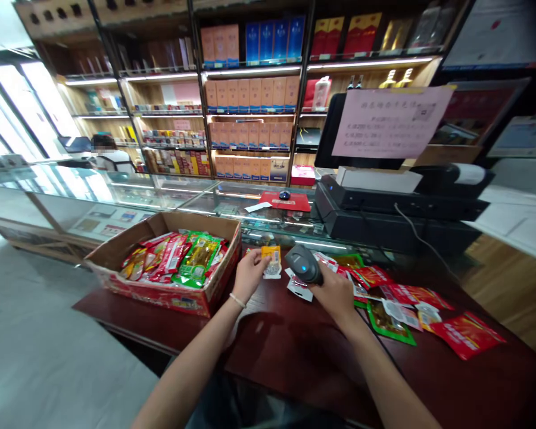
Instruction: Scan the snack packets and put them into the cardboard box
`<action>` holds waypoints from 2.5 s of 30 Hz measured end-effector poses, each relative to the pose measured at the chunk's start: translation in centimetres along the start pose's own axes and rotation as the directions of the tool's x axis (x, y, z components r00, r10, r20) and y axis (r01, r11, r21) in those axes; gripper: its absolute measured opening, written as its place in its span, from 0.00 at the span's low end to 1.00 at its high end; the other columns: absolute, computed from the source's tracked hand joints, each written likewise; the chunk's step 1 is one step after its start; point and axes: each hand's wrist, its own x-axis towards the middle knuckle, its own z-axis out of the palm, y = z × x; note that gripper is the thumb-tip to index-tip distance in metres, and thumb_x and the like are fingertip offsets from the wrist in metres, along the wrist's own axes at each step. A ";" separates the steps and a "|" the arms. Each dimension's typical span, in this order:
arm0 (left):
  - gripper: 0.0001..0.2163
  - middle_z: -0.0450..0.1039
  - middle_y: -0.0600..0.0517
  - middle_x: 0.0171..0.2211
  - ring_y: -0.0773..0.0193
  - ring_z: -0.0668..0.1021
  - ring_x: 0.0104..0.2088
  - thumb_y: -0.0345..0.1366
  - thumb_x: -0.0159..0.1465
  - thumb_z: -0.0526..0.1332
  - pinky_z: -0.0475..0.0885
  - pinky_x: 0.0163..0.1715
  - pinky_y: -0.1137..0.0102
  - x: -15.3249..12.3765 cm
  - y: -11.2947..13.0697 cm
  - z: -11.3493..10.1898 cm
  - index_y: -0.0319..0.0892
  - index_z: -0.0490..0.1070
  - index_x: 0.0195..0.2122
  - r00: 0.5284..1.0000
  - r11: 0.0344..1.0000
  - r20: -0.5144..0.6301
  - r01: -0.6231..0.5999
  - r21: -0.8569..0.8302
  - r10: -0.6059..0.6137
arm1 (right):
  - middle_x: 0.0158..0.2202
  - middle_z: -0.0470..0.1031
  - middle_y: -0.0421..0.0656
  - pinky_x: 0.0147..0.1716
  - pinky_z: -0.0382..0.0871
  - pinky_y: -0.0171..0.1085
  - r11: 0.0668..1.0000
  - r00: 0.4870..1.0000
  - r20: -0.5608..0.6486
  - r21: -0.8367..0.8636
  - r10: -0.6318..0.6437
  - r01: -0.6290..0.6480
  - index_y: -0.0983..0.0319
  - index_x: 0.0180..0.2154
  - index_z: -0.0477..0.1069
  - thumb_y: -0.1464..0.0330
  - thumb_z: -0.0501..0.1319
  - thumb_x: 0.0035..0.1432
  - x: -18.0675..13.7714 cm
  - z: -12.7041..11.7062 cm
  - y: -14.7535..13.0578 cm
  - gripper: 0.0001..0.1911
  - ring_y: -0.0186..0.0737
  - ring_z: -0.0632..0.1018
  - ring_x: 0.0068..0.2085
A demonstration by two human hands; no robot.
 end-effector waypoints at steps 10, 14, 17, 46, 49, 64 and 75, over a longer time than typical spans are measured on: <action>0.20 0.77 0.44 0.47 0.55 0.78 0.46 0.36 0.60 0.61 0.71 0.47 0.65 -0.3 8.3 -20.5 0.38 0.69 0.53 0.913 0.714 -0.347 0.095 0.694 0.215 | 0.28 0.79 0.43 0.26 0.56 0.34 0.978 0.978 -0.148 0.128 -0.145 0.165 0.61 0.42 0.74 0.58 0.59 0.54 4.5 0.0 -8.1 0.18 0.42 0.77 0.28; 0.22 0.71 0.38 0.54 0.55 0.74 0.54 0.32 0.62 0.56 0.66 0.55 0.64 -0.8 7.1 -26.5 0.32 0.65 0.57 0.899 0.605 -0.423 0.274 0.748 0.115 | 0.30 0.79 0.42 0.26 0.56 0.35 0.959 0.976 -0.121 0.199 -0.180 0.201 0.60 0.42 0.73 0.58 0.60 0.54 4.8 1.1 -11.0 0.16 0.41 0.78 0.28; 0.18 0.74 0.43 0.51 0.56 0.75 0.52 0.34 0.63 0.54 0.67 0.54 0.64 -1.6 6.7 -26.8 0.37 0.70 0.53 0.910 0.591 -0.367 0.191 0.784 0.192 | 0.32 0.80 0.42 0.27 0.56 0.35 0.953 0.978 -0.096 0.224 -0.186 0.203 0.59 0.43 0.72 0.59 0.60 0.54 4.6 1.8 -11.6 0.16 0.41 0.78 0.29; 0.23 0.59 0.36 0.62 0.44 0.60 0.62 0.39 0.63 0.58 0.55 0.59 0.48 3.2 -10.4 -0.2 0.36 0.63 0.58 0.984 0.238 0.145 -0.166 0.957 0.102 | 0.32 0.80 0.44 0.30 0.57 0.35 0.993 0.996 0.013 -0.073 0.093 -0.092 0.60 0.46 0.72 0.60 0.61 0.52 -1.6 2.9 2.5 0.20 0.44 0.77 0.32; 0.17 0.65 0.42 0.58 0.52 0.66 0.59 0.37 0.66 0.54 0.59 0.59 0.58 2.6 -10.4 -0.1 0.40 0.67 0.55 0.947 0.316 0.291 -0.320 0.893 0.136 | 0.35 0.80 0.44 0.32 0.60 0.35 0.999 0.998 0.053 -0.022 0.035 -0.033 0.60 0.47 0.72 0.63 0.60 0.53 -2.3 3.4 2.2 0.19 0.43 0.78 0.34; 0.27 0.74 0.37 0.42 0.46 0.76 0.45 0.52 0.53 0.65 0.66 0.43 0.62 2.4 -7.7 -1.0 0.38 0.69 0.49 0.984 0.365 0.070 -0.005 0.931 -0.164 | 0.32 0.80 0.43 0.29 0.60 0.35 0.999 0.994 0.099 -0.034 0.037 -0.034 0.61 0.46 0.72 0.63 0.60 0.53 -3.1 3.5 2.4 0.18 0.42 0.78 0.32; 0.16 0.77 0.51 0.33 0.62 0.79 0.31 0.39 0.55 0.62 0.72 0.33 0.68 2.8 -9.8 0.2 0.41 0.63 0.43 0.971 0.977 0.117 0.212 -0.036 -0.207 | 0.34 0.80 0.45 0.32 0.64 0.36 0.998 0.994 0.096 0.016 0.061 -0.063 0.60 0.47 0.71 0.64 0.59 0.53 -3.2 3.0 2.1 0.19 0.45 0.79 0.35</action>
